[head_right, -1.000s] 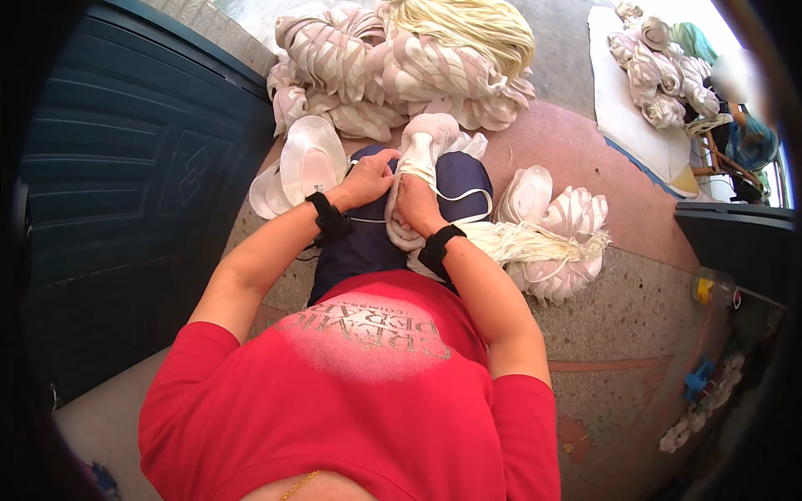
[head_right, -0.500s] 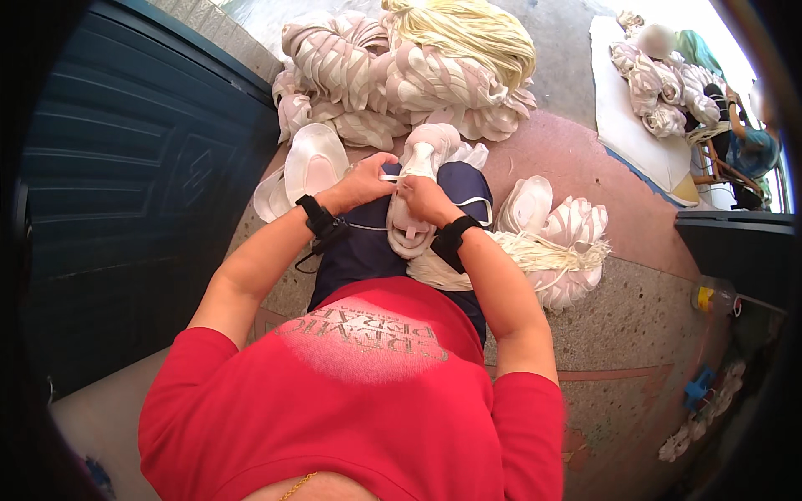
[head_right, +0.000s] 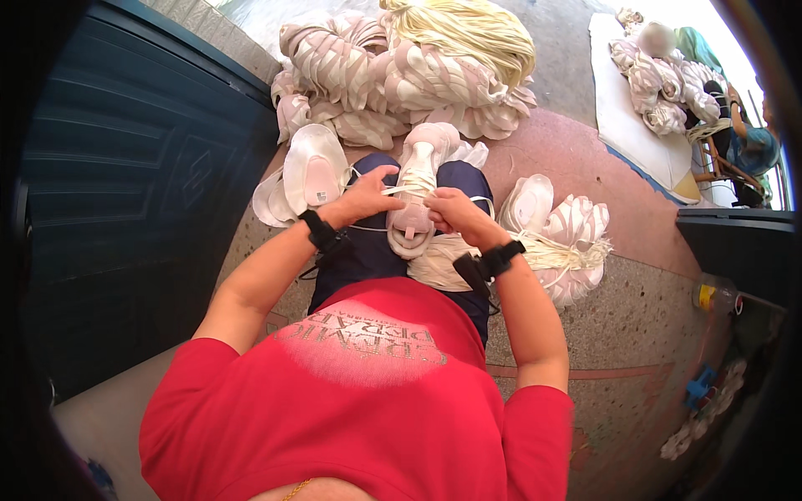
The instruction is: The recorder is lacing and bundling pairs of white shoes together.
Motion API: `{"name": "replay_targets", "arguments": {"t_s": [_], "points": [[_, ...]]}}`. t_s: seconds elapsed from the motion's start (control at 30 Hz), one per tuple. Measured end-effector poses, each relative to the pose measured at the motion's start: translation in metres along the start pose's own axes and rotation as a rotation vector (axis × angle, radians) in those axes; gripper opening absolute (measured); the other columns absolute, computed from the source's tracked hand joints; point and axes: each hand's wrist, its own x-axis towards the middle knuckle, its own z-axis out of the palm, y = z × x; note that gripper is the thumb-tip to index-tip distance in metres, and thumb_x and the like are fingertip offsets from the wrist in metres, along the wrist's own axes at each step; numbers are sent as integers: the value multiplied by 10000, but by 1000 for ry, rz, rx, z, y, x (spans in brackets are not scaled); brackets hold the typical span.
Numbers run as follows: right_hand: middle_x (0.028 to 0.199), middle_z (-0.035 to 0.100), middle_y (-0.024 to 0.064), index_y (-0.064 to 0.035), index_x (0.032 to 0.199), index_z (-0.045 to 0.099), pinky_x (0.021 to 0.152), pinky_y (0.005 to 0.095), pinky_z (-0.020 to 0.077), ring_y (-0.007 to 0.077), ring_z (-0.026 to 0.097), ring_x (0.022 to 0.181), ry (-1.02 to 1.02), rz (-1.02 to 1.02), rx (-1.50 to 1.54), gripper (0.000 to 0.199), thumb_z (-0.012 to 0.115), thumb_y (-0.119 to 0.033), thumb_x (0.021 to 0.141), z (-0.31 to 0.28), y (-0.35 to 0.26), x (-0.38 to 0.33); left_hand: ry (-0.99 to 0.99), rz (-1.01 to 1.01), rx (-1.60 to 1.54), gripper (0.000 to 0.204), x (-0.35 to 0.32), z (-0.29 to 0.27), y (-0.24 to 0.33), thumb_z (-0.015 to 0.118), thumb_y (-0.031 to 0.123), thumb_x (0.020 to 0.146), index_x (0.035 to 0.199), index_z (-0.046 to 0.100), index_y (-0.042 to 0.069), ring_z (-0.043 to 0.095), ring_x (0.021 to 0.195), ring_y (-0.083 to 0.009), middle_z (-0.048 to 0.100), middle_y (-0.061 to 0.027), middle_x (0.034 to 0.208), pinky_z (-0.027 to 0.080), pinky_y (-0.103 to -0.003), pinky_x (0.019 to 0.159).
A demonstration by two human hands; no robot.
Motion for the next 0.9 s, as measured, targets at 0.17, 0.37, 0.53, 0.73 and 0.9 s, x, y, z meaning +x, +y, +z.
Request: {"name": "replay_targets", "arguments": {"t_s": [0.17,0.37,0.53,0.73,0.9], "points": [[494,246,-72,-110,675,383,393,204,195,39,218,398,95,-494,876,220,361,-138,893,-58,-1,-112,39,-250,-514,388,2,-45,9,580,195,796,1124,452,33,405,482,-35,483,23,632,280,-169,385],[477,235,-57,-72,698,396,378,206,173,36,176,368,186,-991,895,192,338,-106,878,-78,-8,-199,-48,-244,-350,296,15,-17,20,485,148,834,1101,461,22,431,437,-51,520,-4,641,290,-174,358],[432,211,-59,-62,710,416,368,214,122,24,149,351,8,-1347,748,162,361,-95,858,-91,-7,-232,22,-138,-188,251,15,-10,31,452,117,821,1037,510,3,483,470,-73,535,-22,655,358,-205,380],[446,199,-54,-26,770,449,388,221,130,29,145,367,24,-1389,752,155,360,-97,875,-109,5,-236,-9,-47,-65,173,19,-11,18,500,114,790,898,577,3,485,484,-78,534,-17,646,391,-234,424],[490,210,-48,-19,822,463,399,219,145,37,164,387,177,-1397,894,171,354,-131,892,-122,26,-233,9,63,78,159,21,-4,7,528,137,764,787,608,1,532,499,-146,574,-71,630,434,-258,490]]}}
